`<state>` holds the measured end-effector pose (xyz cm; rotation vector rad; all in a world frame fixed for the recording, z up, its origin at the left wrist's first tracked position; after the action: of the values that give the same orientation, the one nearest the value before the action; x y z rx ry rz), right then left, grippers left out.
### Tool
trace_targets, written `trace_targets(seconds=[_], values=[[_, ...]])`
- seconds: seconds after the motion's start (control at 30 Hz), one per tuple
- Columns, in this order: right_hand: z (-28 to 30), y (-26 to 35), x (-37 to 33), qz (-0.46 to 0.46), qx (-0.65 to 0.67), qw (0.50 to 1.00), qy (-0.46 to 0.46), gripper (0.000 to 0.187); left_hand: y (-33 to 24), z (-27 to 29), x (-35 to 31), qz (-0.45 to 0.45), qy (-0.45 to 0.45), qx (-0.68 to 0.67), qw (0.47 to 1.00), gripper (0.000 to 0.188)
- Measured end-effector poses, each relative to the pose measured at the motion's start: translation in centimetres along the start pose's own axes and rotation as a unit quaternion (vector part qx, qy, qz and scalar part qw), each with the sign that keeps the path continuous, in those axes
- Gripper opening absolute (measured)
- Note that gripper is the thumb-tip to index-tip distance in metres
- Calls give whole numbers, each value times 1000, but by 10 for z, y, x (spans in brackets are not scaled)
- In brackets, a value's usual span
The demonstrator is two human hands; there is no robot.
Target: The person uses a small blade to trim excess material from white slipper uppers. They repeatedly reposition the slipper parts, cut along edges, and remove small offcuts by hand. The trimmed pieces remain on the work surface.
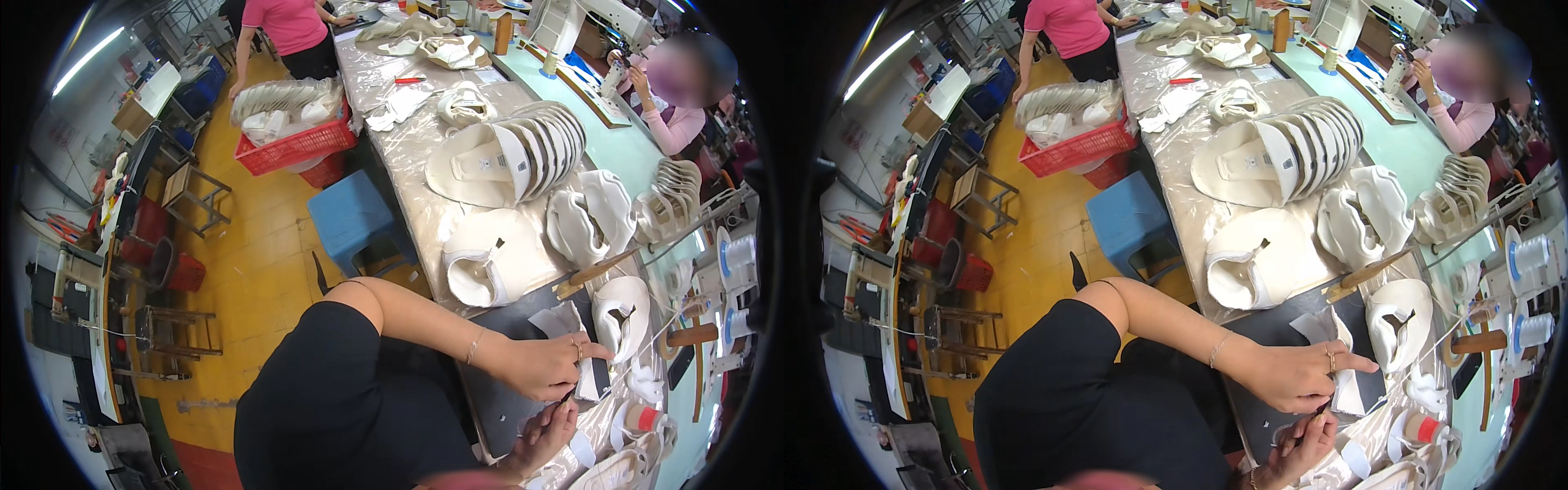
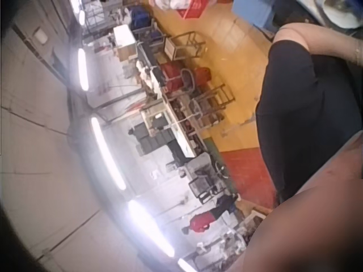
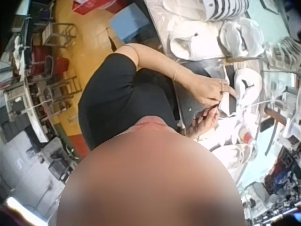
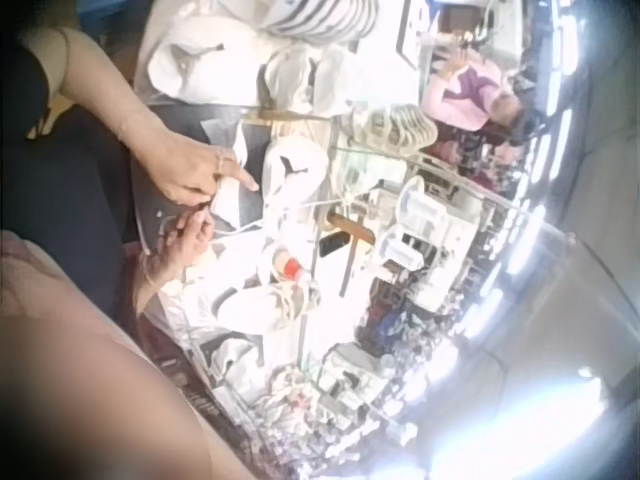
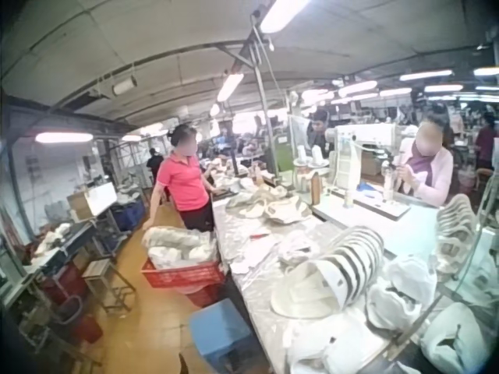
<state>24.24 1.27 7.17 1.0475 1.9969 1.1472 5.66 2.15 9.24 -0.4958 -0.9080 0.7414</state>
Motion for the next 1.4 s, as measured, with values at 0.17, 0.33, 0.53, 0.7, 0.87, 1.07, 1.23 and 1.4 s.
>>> trace_targets(seconds=[0.17, 0.33, 0.53, 0.7, 0.87, 1.07, 1.23, 1.4], values=[[11, 15, 0, -26, -95, 994, 51, 17, -5, 1, 3, -47, 15, 55, 997, 19], [-13, 0, -3, -20, -30, 998, -51, 13, -3, 12, 8, 3, 11, 35, 999, 17], [1, -1, -24, 112, -146, 979, -84, 28, 9, 73, 24, 74, 35, -9, 997, 12], [54, -10, -24, 38, -260, 925, -276, 30, -4, 95, 35, 21, 106, 80, 991, 15], [55, -9, 2, -66, -531, 818, -213, 40, -26, 102, 44, -22, 171, 226, 959, 16], [-3, 46, 14, 212, -548, 806, -72, 49, -38, 96, 44, -76, 210, 275, 935, 17], [-25, 59, 27, 208, -588, 777, 82, 41, -22, 65, 24, -23, 156, 199, 967, 19], [-20, 50, 19, 196, -556, 807, 37, 38, -10, 44, -11, 272, 51, -223, 935, 34]])
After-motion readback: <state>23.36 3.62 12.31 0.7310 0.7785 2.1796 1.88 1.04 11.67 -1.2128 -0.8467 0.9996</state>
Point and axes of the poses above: each hand's wrist, its own x-axis towards the middle knuckle, its own z-axis out of the back of the hand, y = z × x, the point moved 1 cm from there along x, towards the middle knuckle, and after that the axes turned 12 degrees about y, right-handed, at the moved point
